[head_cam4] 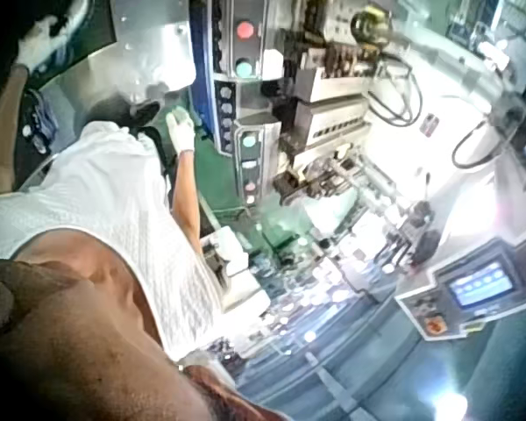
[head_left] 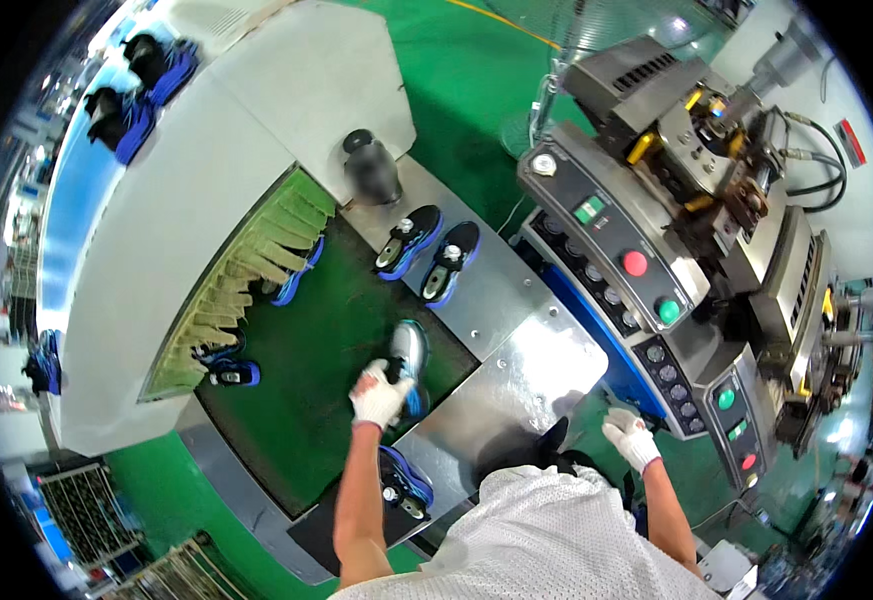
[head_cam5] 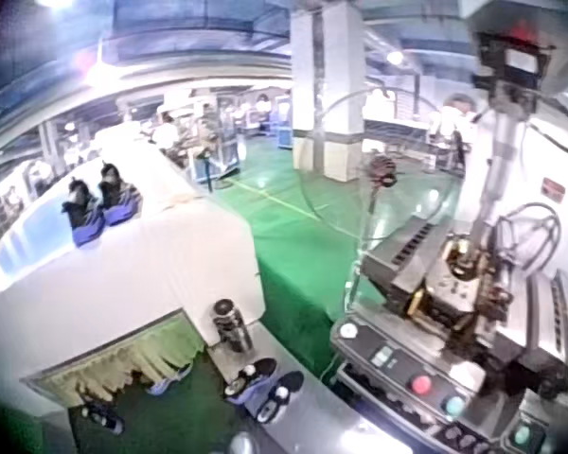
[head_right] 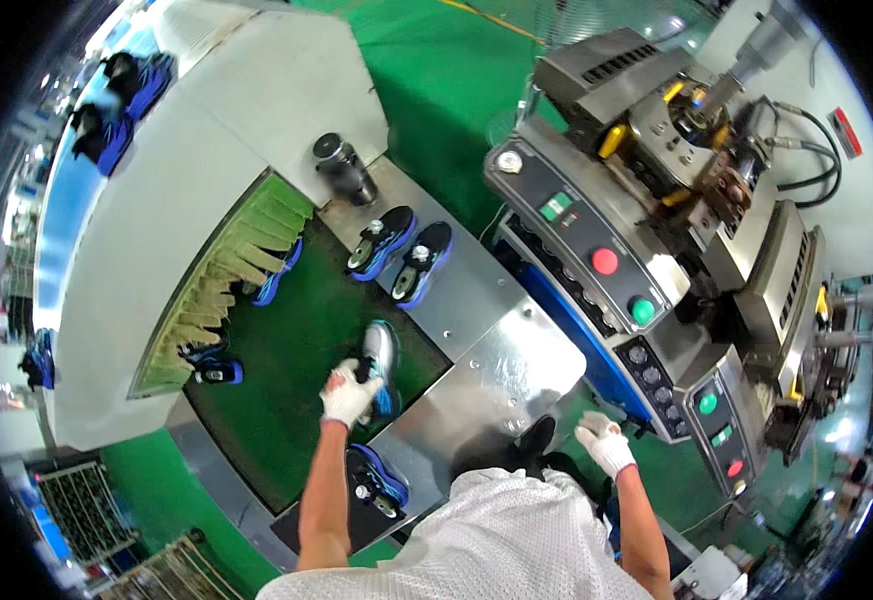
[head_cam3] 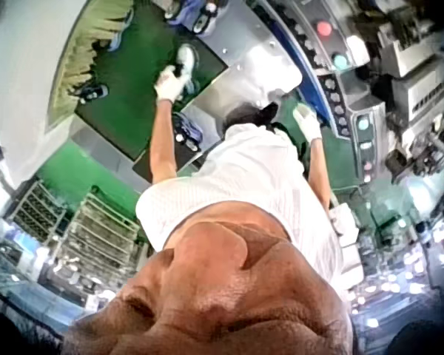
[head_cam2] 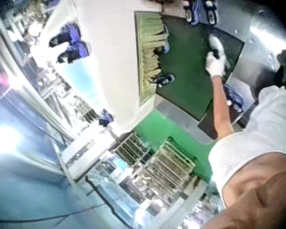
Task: The person operates a shoe assembly machine in a factory setting. They repeatedly pick up blue and black sneakers from a table, place them into the machine's mold, and press a button to activate the machinery. After the machine cycles, the person removes the shoes and places them back on the table.
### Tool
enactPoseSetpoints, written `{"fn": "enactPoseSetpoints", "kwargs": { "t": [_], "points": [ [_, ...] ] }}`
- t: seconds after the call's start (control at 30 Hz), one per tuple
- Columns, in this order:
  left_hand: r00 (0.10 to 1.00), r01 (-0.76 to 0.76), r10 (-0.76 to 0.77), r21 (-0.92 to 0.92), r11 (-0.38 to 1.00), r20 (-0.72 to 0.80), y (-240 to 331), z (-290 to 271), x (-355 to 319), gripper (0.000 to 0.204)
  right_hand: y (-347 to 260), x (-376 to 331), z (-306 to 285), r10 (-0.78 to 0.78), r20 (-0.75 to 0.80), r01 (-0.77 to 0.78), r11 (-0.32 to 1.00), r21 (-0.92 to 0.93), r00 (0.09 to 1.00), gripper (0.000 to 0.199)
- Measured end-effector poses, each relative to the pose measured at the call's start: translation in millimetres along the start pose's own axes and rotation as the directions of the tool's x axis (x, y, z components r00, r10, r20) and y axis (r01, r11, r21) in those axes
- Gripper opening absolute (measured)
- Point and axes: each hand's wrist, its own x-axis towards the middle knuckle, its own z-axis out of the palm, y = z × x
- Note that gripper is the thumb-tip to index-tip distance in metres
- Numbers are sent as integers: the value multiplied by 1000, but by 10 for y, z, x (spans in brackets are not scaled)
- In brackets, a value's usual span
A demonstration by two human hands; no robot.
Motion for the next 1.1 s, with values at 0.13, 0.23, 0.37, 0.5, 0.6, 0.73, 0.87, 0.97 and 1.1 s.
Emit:
{"fn": "enactPoseSetpoints", "kwargs": {
  "t": [0.13, 0.23, 0.37, 0.5, 0.6, 0.73, 0.87, 0.97, 1.1],
  "points": [
    [968, 69, 136, -743, 666, 212, 936, -140, -848, 70, -590, 98, -49, -109, 139, 48, 923, 383, 984, 52],
    [918, -90, 382, -883, 460, 105, 1573, -360, -1229, 72, -782, 109, -75, -239, 420, -210, 593, 777, 876, 49],
    [633, -562, 721, -474, 678, 282, 2470, -685, -1063, 56, -1186, -97, -499, -638, 322, -309, 137, 941, 699, 54],
    [575, -704, 807, -583, 405, -135, 3502, -866, -868, 51, -1301, -58, -1291, -466, 327, -367, 5, 930, 822, 67],
    [521, -739, 809, -618, 269, -272, 4240, -905, -727, 64, -929, -105, -1781, -518, 110, -224, -162, 961, 848, 90],
    [528, -759, 839, -517, 396, -132, 5440, -679, -111, 54, -640, -191, -2512, -636, -277, 8, -392, 920, 721, 103],
    [391, -920, 919, 2, 391, -59, 6410, -353, 717, 60, -276, -97, -2784, -384, -302, 155, -370, 916, 872, 99],
    [417, -904, 897, 37, 426, -146, 6984, 155, 1370, 69, -120, -233, -2883, -265, -451, 326, -404, 855, 852, 92],
    [488, -846, 820, 68, 528, -301, 7524, 658, 1849, 78, 94, -463, -2901, -63, -384, 346, -315, 884, 921, 94]
  ]
}}
